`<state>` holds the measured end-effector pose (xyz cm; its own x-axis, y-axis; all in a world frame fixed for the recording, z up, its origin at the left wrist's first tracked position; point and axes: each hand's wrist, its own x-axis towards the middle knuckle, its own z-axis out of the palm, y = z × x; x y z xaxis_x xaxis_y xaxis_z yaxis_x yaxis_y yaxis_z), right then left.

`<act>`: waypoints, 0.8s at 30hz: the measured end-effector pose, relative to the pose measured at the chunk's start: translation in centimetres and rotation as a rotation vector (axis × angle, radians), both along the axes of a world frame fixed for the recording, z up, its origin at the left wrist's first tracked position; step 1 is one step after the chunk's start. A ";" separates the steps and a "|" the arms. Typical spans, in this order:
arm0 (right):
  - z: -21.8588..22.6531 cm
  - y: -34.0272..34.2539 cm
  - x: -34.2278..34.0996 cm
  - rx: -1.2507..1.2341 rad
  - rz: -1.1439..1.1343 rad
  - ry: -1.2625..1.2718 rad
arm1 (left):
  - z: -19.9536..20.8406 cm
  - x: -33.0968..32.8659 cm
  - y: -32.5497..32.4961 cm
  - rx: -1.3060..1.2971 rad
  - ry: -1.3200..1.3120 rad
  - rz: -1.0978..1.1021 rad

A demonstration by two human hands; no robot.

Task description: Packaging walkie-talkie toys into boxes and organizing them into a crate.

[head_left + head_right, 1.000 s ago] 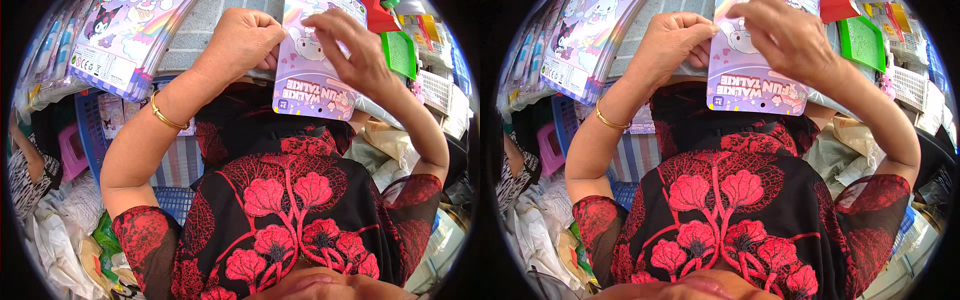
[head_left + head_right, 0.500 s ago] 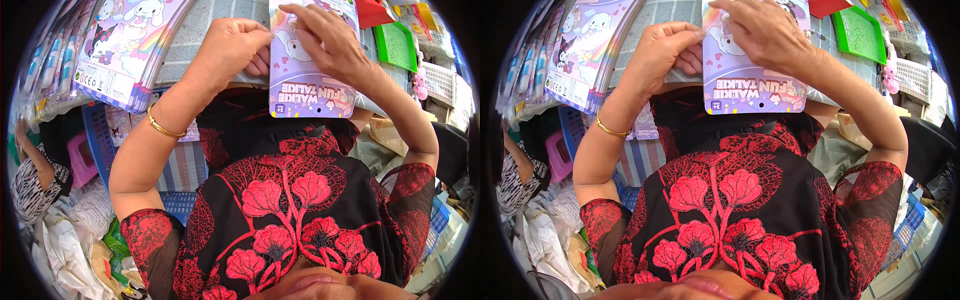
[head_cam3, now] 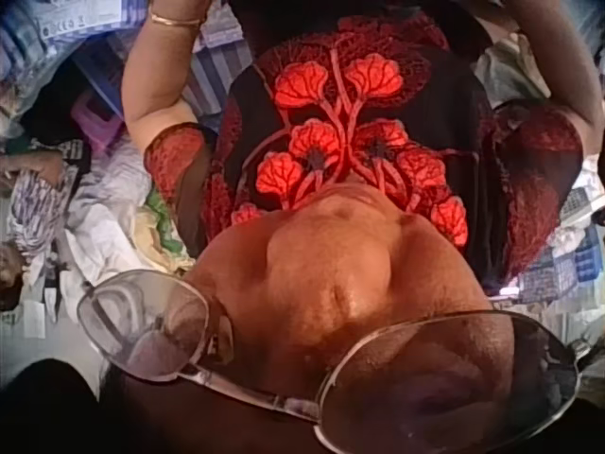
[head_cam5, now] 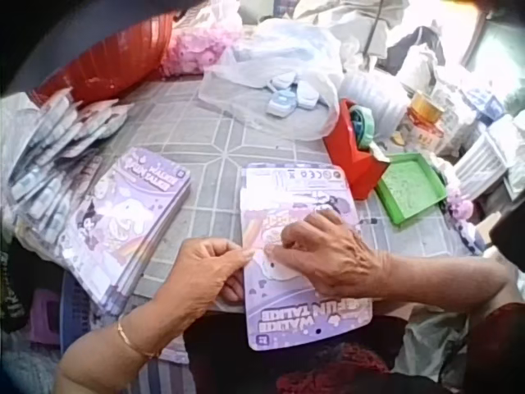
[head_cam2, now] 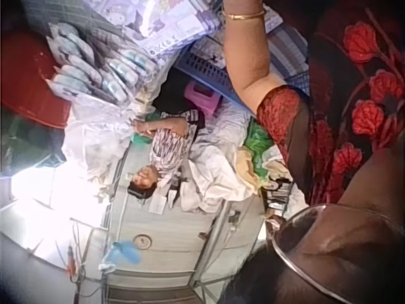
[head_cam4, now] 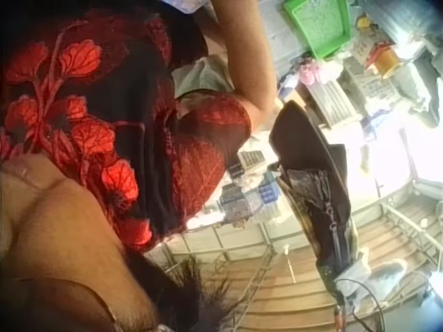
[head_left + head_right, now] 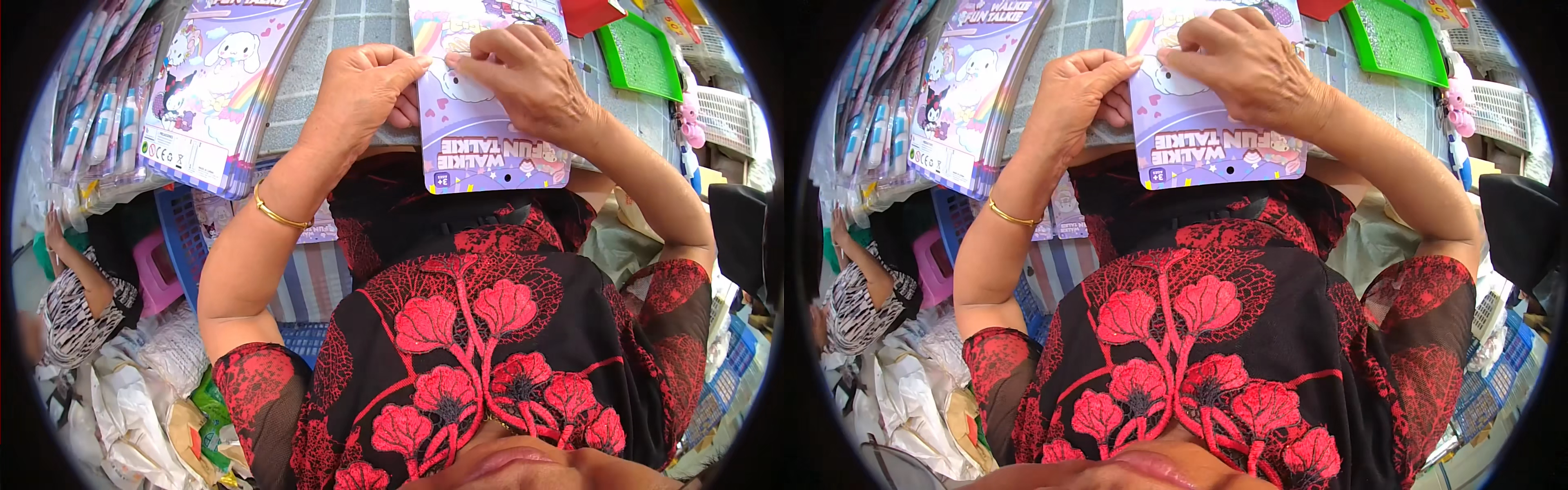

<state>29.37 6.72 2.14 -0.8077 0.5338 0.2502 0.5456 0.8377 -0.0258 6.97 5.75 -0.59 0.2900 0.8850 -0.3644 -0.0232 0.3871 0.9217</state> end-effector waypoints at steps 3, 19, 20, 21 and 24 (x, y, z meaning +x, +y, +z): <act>-0.6 0.9 1.0 -0.052 0.001 0.113 | 0.2 -0.2 0.4 -0.056 -0.012 -0.009; 1.0 0.9 -0.3 -0.115 -0.104 -0.017 | -0.7 -0.5 -0.3 0.005 -0.020 0.013; 0.9 0.6 0.4 -0.163 -0.167 0.127 | -0.6 -0.7 -0.5 0.006 -0.016 0.012; 1.2 0.4 1.5 -0.200 -0.234 0.269 | -0.2 -0.8 -0.6 -0.018 -0.042 -0.009; 0.1 0.7 5.4 0.197 -0.201 0.307 | 0.3 -0.6 -0.6 -0.064 -0.089 -0.037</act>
<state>34.77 7.46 2.20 -0.5643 0.5912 0.5763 0.6907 0.7204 -0.0627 6.41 5.16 -0.32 0.3560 0.8488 -0.3908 -0.0887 0.4470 0.8901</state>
